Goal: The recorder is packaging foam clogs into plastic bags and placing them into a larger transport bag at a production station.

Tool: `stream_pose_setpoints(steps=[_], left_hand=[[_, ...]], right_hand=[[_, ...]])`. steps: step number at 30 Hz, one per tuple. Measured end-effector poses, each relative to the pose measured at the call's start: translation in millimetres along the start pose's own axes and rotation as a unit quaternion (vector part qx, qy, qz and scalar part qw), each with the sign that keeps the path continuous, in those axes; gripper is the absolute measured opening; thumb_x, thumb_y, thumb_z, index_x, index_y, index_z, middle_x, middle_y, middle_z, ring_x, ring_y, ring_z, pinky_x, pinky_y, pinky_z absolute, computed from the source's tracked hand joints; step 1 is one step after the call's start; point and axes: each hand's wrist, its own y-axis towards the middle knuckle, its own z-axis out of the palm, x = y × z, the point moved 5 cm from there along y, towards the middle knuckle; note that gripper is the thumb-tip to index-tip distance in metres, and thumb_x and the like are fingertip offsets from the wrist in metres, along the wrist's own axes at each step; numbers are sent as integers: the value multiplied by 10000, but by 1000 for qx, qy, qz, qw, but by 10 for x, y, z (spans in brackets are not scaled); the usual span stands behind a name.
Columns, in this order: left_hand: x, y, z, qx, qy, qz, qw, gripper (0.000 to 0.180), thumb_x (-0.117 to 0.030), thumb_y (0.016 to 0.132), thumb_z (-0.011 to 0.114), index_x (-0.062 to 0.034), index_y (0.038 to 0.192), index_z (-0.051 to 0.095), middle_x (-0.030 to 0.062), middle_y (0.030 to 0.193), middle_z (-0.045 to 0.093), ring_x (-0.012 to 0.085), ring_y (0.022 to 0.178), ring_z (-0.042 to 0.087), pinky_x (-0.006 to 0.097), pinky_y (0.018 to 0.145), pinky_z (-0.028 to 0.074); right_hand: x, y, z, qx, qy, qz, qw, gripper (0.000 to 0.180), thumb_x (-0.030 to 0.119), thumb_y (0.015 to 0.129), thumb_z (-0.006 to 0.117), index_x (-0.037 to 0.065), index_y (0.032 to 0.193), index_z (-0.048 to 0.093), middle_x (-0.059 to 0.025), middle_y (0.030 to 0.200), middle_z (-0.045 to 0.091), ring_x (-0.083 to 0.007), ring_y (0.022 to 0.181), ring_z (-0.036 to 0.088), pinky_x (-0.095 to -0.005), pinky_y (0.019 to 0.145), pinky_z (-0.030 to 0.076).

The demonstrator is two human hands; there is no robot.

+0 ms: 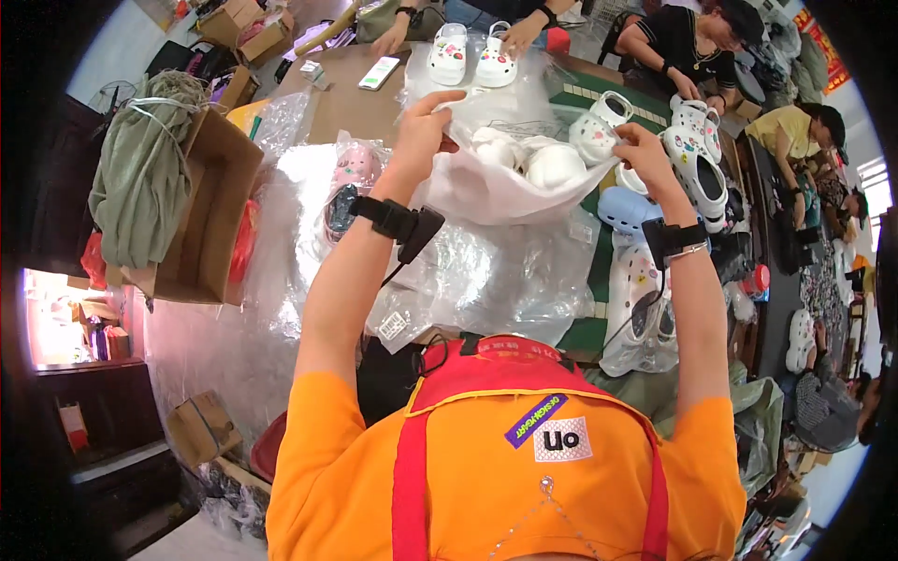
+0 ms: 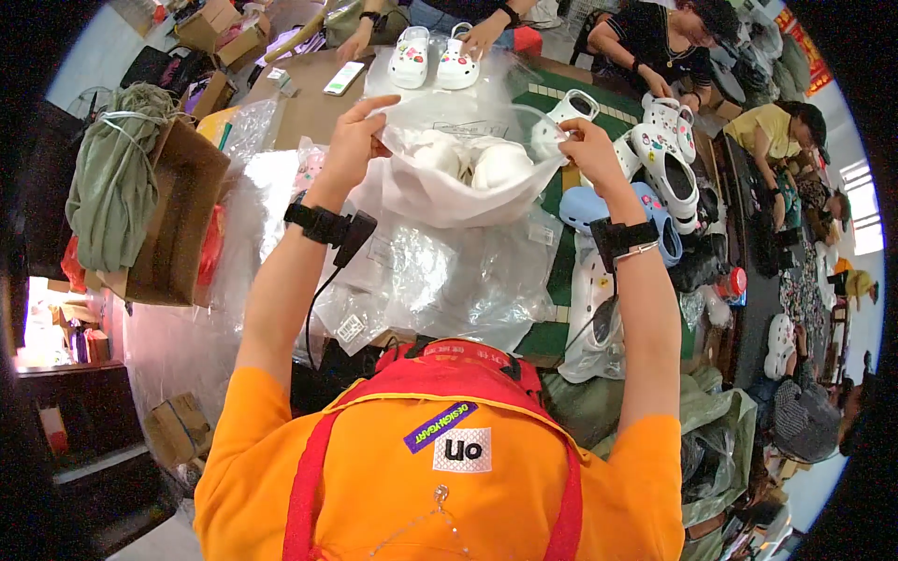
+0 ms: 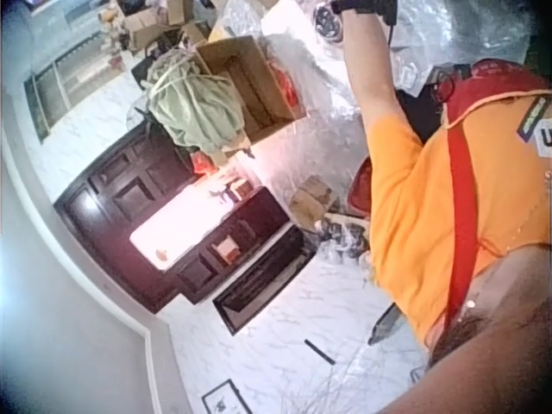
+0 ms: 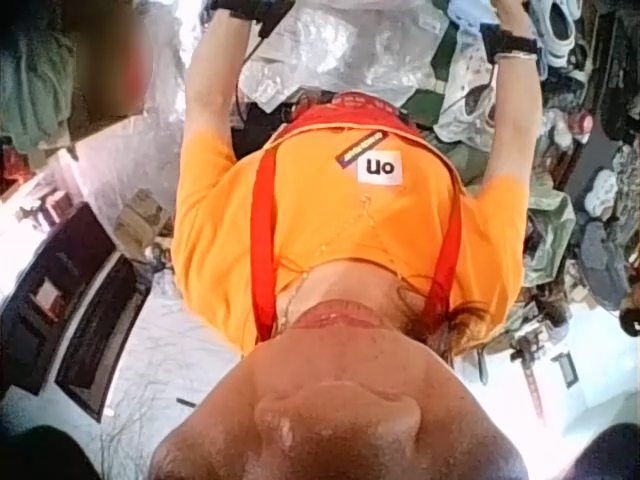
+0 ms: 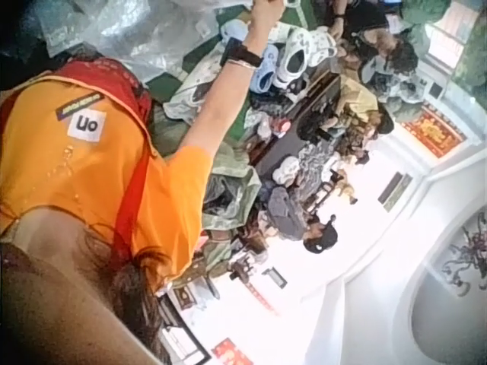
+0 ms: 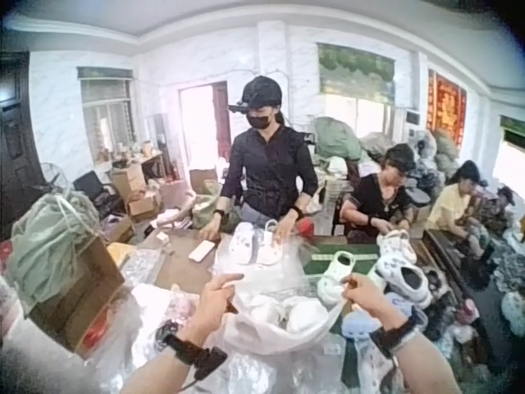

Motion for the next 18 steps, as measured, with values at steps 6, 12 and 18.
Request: stream_pose_setpoints(steps=[6, 12, 18], left_hand=[[207, 144, -358, -58, 55, -10, 997, 251, -70, 754, 449, -65, 958, 595, 50, 644, 552, 122, 500, 529, 237, 451, 433], [398, 174, -733, -39, -30, -62, 997, 212, -153, 750, 520, -26, 909, 581, 84, 688, 562, 172, 600, 572, 252, 506, 425], [446, 44, -624, -1, -273, -59, 960, 277, -178, 785, 553, 36, 959, 528, 131, 825, 564, 238, 804, 570, 312, 730, 462]], right_hand=[[-112, 76, 58, -15, 24, 43, 999, 204, 86, 706, 559, -3, 889, 576, -37, 699, 565, -99, 576, 515, -238, 499, 430], [0, 3, 175, 46, 154, 47, 986, 293, 106, 732, 597, -18, 990, 532, -64, 809, 579, -115, 706, 555, -234, 628, 447], [-22, -134, 204, 61, 167, -24, 984, 337, 39, 740, 589, -51, 1054, 505, -85, 882, 590, -127, 832, 563, -216, 759, 427]])
